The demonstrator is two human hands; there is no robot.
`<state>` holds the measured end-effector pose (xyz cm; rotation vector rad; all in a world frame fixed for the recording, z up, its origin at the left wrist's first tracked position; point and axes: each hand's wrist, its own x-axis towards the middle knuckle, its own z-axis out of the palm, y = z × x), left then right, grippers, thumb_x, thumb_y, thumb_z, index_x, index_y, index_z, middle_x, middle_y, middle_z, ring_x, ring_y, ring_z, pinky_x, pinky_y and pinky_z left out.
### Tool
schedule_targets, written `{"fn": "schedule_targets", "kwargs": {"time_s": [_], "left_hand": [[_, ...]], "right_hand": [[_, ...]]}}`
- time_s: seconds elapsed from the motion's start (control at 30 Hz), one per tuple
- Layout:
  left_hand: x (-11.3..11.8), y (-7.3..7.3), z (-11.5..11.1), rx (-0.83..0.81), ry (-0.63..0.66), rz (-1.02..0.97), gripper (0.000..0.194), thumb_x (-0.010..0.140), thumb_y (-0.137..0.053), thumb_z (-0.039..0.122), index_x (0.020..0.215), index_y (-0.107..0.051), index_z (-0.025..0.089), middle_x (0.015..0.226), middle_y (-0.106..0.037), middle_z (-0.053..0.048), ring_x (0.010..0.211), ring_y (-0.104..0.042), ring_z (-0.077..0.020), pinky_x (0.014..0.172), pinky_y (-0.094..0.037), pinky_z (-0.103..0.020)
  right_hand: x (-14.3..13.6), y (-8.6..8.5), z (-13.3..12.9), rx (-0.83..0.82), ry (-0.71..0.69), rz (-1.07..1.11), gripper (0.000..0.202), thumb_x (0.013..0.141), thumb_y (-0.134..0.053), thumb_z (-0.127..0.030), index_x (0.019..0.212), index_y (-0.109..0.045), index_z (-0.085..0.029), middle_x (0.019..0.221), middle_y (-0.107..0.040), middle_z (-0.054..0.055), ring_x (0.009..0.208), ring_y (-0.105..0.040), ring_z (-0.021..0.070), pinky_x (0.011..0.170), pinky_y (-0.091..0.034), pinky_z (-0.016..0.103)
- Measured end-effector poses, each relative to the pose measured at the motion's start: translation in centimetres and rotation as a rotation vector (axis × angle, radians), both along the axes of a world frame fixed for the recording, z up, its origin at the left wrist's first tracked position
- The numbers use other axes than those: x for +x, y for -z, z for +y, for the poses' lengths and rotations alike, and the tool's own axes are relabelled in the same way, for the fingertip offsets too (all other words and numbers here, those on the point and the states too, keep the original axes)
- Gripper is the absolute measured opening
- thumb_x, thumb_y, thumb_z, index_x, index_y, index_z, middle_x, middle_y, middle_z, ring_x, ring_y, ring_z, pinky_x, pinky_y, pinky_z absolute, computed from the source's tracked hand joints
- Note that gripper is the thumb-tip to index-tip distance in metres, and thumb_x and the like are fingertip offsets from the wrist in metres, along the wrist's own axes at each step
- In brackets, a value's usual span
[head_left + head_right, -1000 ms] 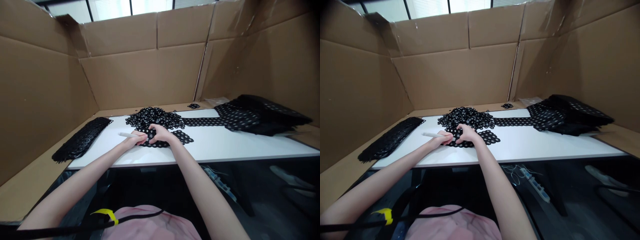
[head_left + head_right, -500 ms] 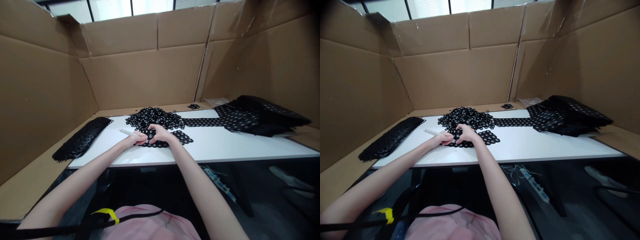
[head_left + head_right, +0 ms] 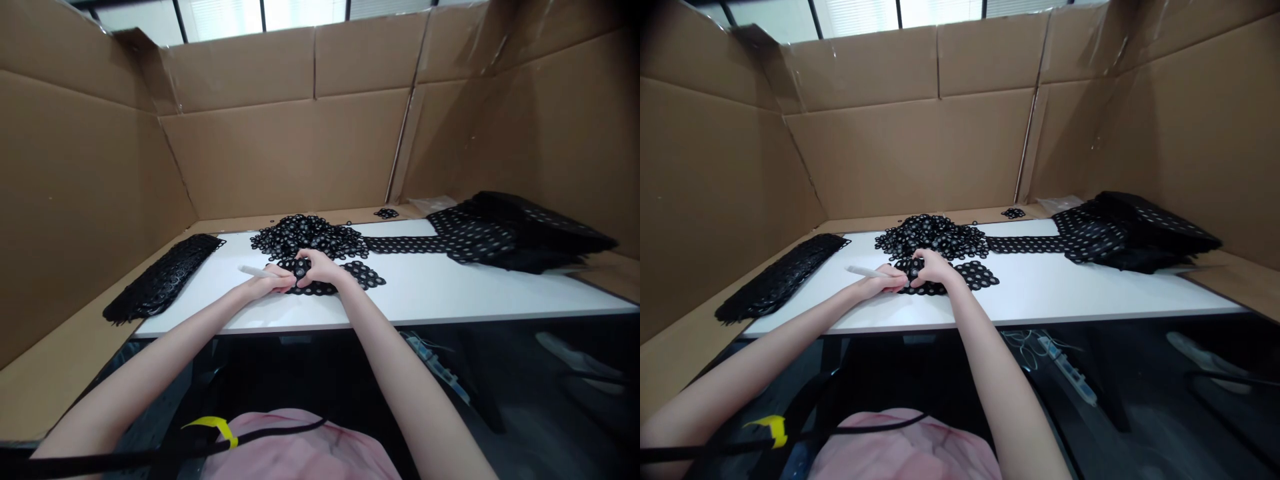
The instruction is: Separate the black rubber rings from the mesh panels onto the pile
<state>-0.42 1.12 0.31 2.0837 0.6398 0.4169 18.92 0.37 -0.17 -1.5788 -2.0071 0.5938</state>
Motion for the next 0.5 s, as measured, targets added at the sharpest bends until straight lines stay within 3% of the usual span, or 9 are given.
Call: {"fn": "schedule_targets", "kwargs": {"time_s": [0.13,0.3,0.5], "left_hand": [[0.0,0.2,-0.1,0.006,0.005,-0.015,0.043,0.084,-0.050,0.044,0.053,-0.048,0.014,0.049,-0.038,0.002,0.051,-0.032,-0.0090,0.053,-0.022,-0.027],[0.0,0.4,0.1,-0.020,-0.046,-0.082,0.042,0.086,-0.048,0.044,0.058,-0.054,0.014,0.043,-0.035,0.004,0.048,-0.032,-0.0088,0.052,-0.024,-0.026],[0.1,0.7,0.6,-0.056,-0.074,-0.114,0.044,0.085,-0.049,0.047,0.063,-0.059,0.011,0.043,-0.040,0.003,0.043,-0.032,-0.0074,0.046,-0.021,-0.024]], "right_hand": [[0.0,0.1,0.1,-0.002,-0.004,-0.019,0.064,0.050,-0.082,-0.025,0.110,-0.058,-0.021,0.110,-0.062,0.003,0.101,-0.057,0.0222,0.083,-0.044,0.031],[0.3,-0.1,-0.4,-0.019,-0.104,-0.049,0.066,0.058,-0.078,-0.030,0.119,-0.056,-0.022,0.122,-0.060,0.006,0.113,-0.056,0.0247,0.094,-0.043,0.034],[0.5,-0.4,-1.0,-0.081,-0.126,-0.059,0.096,0.049,-0.083,-0.042,0.134,-0.046,-0.020,0.141,-0.047,0.012,0.128,-0.045,0.0312,0.106,-0.036,0.042]]}}
